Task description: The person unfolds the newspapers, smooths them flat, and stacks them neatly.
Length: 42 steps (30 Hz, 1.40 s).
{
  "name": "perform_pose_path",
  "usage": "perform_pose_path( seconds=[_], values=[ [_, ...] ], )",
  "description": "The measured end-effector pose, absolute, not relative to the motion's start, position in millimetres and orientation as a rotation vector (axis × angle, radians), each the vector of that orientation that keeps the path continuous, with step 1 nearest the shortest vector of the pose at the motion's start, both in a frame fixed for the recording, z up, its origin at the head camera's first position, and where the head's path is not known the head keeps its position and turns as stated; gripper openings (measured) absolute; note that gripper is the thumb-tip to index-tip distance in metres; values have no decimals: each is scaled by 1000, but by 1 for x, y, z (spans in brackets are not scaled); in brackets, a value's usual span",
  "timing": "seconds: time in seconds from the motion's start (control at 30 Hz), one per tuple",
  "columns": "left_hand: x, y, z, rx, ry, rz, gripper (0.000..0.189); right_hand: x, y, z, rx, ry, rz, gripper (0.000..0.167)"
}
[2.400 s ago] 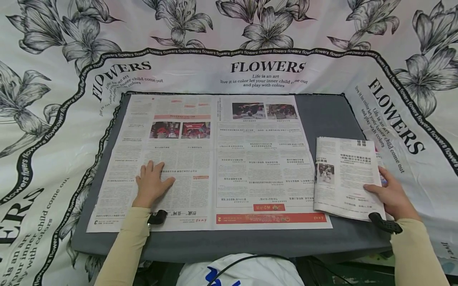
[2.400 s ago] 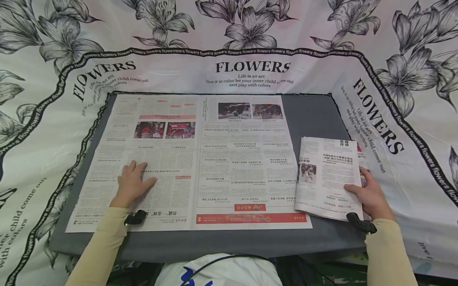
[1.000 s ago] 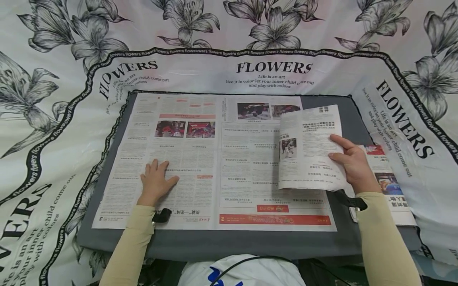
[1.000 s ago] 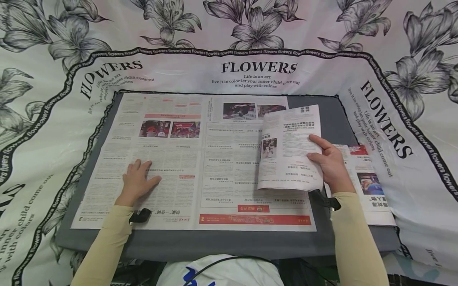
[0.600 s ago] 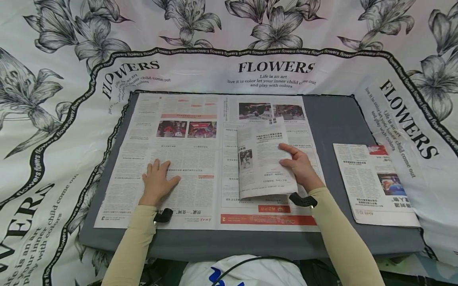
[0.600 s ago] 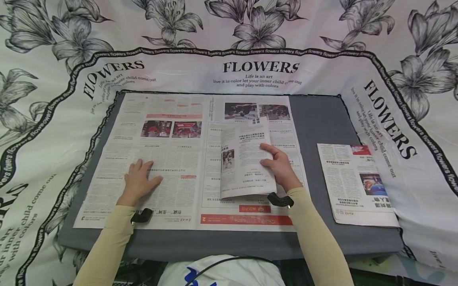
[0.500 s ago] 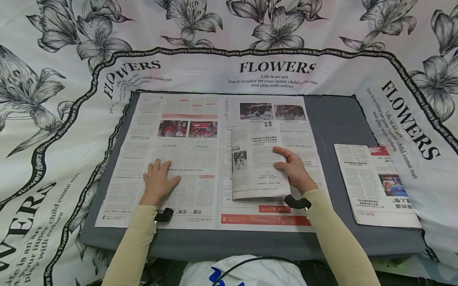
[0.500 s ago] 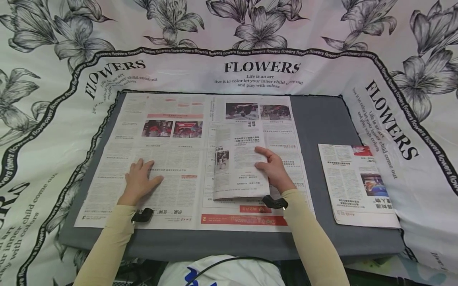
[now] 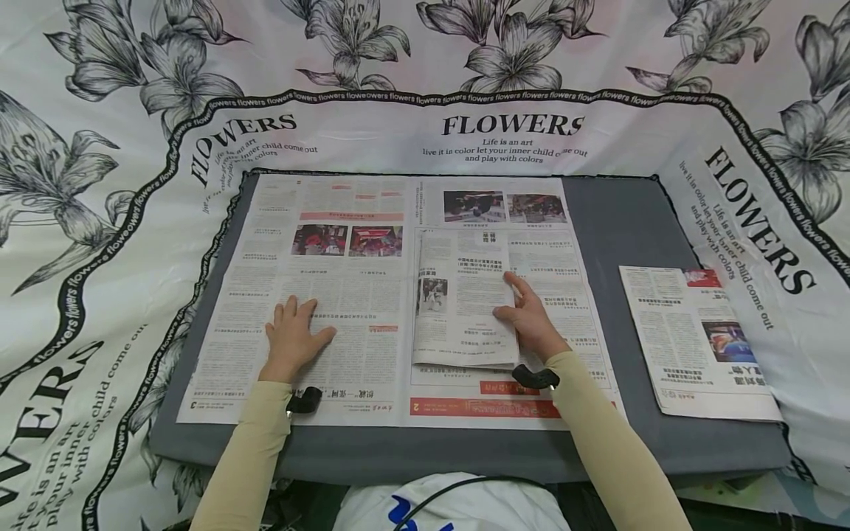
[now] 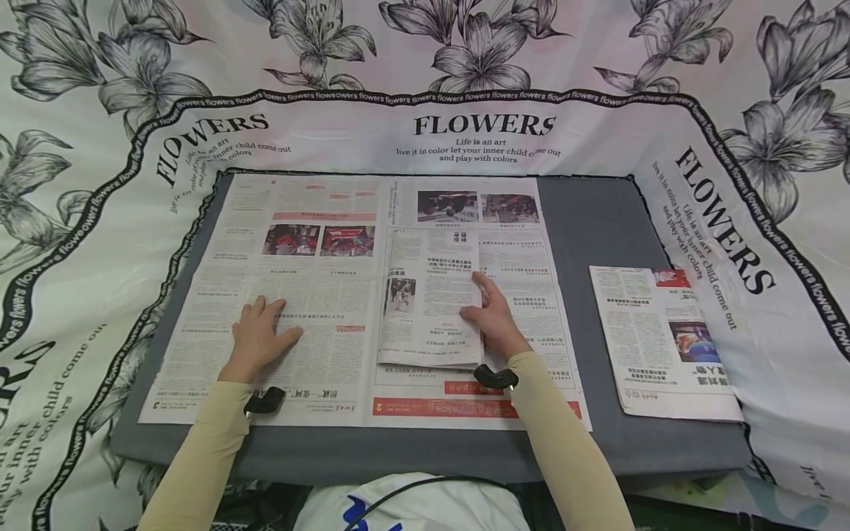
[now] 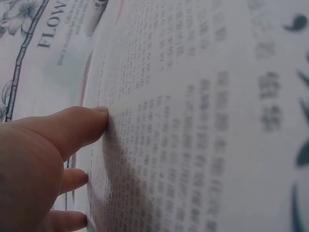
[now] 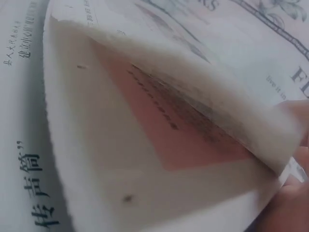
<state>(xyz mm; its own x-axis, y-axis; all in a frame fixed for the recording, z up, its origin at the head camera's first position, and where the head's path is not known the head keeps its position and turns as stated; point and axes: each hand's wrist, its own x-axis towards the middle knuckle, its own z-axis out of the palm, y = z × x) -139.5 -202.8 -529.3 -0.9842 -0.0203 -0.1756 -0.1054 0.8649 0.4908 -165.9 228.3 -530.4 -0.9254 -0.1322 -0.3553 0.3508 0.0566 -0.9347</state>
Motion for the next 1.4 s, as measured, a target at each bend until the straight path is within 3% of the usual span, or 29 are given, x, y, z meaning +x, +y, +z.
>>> perform_pose_path(
  seconds=[0.2,0.57,0.7,1.03,1.2,1.4],
  values=[
    [-141,-201,-530,-92,2873,773,73,-163,239,-530,268,1959,-1964,94],
    [-149,-188,-519,-44,2889,755,74,-152,258,-527,238,1801,-2052,71],
    [-155,-149,-499,123,2904,726,74,-152,261,-526,230,1785,-2059,67],
    [-136,3,-471,957,2763,504,73,-150,264,-533,227,1737,-2102,65],
    [-126,40,-475,1043,2678,347,78,-148,259,-536,221,1733,-2083,65],
    [-125,51,-484,1059,2682,292,80,-145,258,-534,238,1768,-2073,63]
  ],
)
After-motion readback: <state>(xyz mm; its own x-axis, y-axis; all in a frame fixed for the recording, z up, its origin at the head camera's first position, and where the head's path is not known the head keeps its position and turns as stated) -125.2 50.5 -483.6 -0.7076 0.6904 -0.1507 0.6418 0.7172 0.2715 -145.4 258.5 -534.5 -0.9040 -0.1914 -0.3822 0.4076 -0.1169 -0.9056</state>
